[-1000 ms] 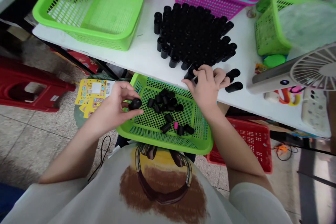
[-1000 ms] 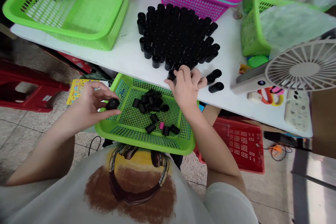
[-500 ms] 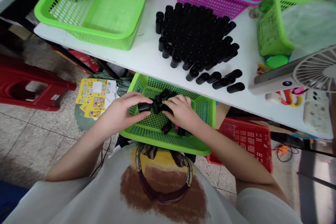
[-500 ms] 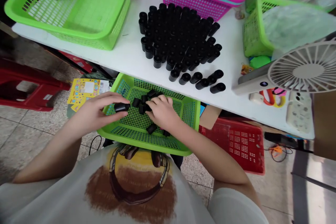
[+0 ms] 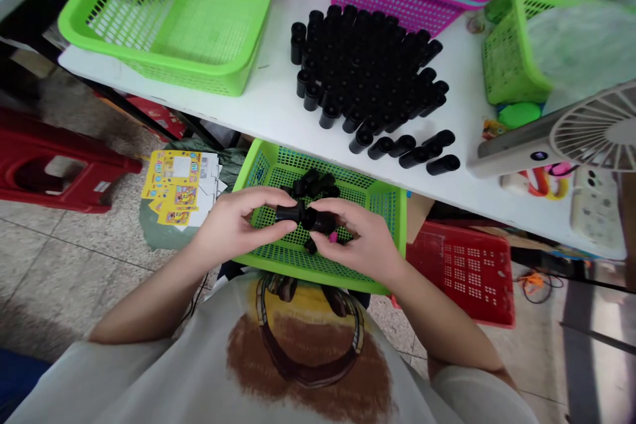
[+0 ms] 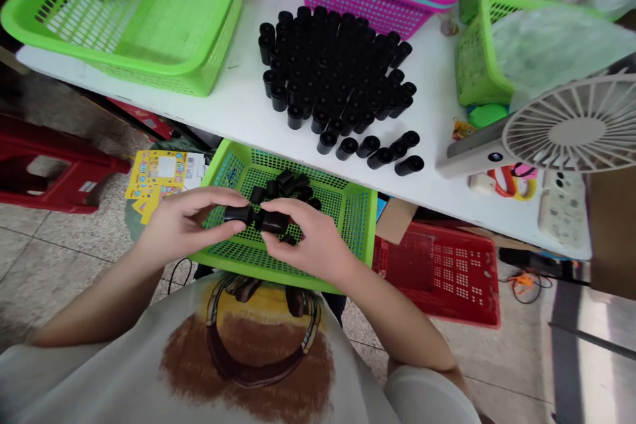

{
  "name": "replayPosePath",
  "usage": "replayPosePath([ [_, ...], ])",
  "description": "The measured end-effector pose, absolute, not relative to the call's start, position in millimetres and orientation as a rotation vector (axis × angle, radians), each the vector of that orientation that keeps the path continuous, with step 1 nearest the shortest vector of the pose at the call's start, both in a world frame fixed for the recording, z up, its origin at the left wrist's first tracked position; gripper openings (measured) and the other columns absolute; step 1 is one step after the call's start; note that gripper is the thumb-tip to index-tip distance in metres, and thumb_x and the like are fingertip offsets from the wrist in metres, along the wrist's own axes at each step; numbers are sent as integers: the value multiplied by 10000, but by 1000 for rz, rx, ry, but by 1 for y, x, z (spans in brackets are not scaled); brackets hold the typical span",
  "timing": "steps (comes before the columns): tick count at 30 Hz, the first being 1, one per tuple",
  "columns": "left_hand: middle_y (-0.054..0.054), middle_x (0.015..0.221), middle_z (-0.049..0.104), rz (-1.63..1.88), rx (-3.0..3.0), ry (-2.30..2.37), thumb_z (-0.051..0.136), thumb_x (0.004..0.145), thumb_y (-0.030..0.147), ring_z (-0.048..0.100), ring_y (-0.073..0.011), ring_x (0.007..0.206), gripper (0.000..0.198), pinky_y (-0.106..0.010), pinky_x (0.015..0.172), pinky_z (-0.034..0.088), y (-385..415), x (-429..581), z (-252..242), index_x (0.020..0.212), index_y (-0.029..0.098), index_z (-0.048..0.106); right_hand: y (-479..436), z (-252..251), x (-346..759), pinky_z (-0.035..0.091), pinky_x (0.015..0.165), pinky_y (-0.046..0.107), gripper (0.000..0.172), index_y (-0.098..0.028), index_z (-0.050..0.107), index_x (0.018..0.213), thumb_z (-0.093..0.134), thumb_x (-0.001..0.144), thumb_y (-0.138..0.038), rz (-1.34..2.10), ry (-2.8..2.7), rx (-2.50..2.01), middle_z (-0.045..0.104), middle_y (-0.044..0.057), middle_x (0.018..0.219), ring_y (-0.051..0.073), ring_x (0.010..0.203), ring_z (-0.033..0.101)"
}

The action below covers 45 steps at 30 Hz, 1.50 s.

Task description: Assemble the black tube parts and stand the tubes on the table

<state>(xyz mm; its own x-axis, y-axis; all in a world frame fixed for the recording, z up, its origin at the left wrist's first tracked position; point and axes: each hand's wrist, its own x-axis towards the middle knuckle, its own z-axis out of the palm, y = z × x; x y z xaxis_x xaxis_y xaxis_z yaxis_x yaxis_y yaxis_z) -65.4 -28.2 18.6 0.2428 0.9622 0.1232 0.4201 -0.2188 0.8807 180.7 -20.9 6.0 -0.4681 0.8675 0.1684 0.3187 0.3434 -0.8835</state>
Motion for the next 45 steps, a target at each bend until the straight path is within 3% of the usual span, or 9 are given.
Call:
replayPosePath([
  [7, -64, 1086, 845, 949, 1698, 1191, 812, 895, 449, 811, -210, 969, 287, -324, 939, 657, -29, -66, 11, 1081, 230, 823, -19, 9, 183, 654, 1015, 370, 361, -296, 711, 1283, 723, 927, -239, 955, -2076, -959, 800, 33, 1267, 209, 1124, 789],
  [12, -64, 1380, 753, 774, 1806, 1108, 662, 997, 531, 710, -271, 1302, 319, -425, 1127, 581, -31, -54, 4, 1081, 275, 833, -24, -4, 177, 681, 964, 416, 402, -338, 651, 1351, 751, 962, -359, 970, -2058, -1047, 770, 45, 1286, 237, 1131, 776],
  [19, -76, 1312, 712, 757, 2157, 1208, 631, 1035, 377, 703, -243, 1204, 321, -409, 1140, 533, 19, -51, 25, 1304, 262, 760, -12, -6, 186, 625, 1067, 533, 552, -337, 592, 1362, 834, 882, -463, 715, -1979, -1117, 587, 118, 1444, 313, 1360, 622],
  [23, -125, 1318, 614, 723, 2213, 1536, 676, 980, 266, 684, -265, 1132, 391, -460, 1169, 471, 96, -64, 11, 1363, 201, 716, 11, -7, 187, 588, 1081, 508, 262, -219, 685, 1258, 684, 1003, -276, 708, -2269, -1242, 686, 132, 1265, 291, 1234, 679],
  [27, -156, 1346, 596, 680, 2265, 1592, 721, 915, 197, 616, -311, 1224, 631, -492, 1171, 442, 132, -59, 3, 1522, 152, 550, 25, -30, 162, 570, 1050, 476, 394, -132, 701, 1311, 758, 956, -294, 798, -2739, -1272, 716, 174, 1237, 326, 1189, 677],
  [30, -169, 1349, 606, 745, 2315, 1625, 713, 955, 298, 611, -321, 1231, 461, -492, 1146, 452, 111, -46, 11, 1386, 159, 630, 27, -47, 144, 584, 951, 462, 443, -119, 681, 1353, 735, 975, -342, 779, -2857, -1342, 747, 196, 1153, 341, 1116, 692],
  [33, -120, 993, 711, 306, 2264, 1614, 581, 1042, 368, 711, -272, 933, 275, -426, 934, 561, 73, -35, 9, 1163, 149, 694, 26, -56, 139, 576, 917, 438, 288, -125, 725, 1238, 709, 985, -262, 784, -2850, -1358, 772, 189, 1068, 329, 1083, 696],
  [37, -181, 901, 751, -277, 2105, 1696, 735, 928, 316, 757, -348, 892, 235, -419, 792, 584, 44, -31, -19, 1054, 120, 703, 28, -48, 152, 578, 920, 406, 207, -139, 729, 1142, 739, 949, -215, 834, -2808, -1331, 773, 156, 1045, 294, 1056, 714],
  [45, -158, 1046, 798, -107, 2097, 1525, 697, 907, 170, 772, -338, 1028, 365, -430, 902, 585, 36, -48, -15, 1268, 159, 646, 21, -15, 204, 659, 863, 377, 208, -243, 601, 921, 764, 915, -371, 1035, -1756, -1254, 771, 60, 1078, 196, 932, 774],
])
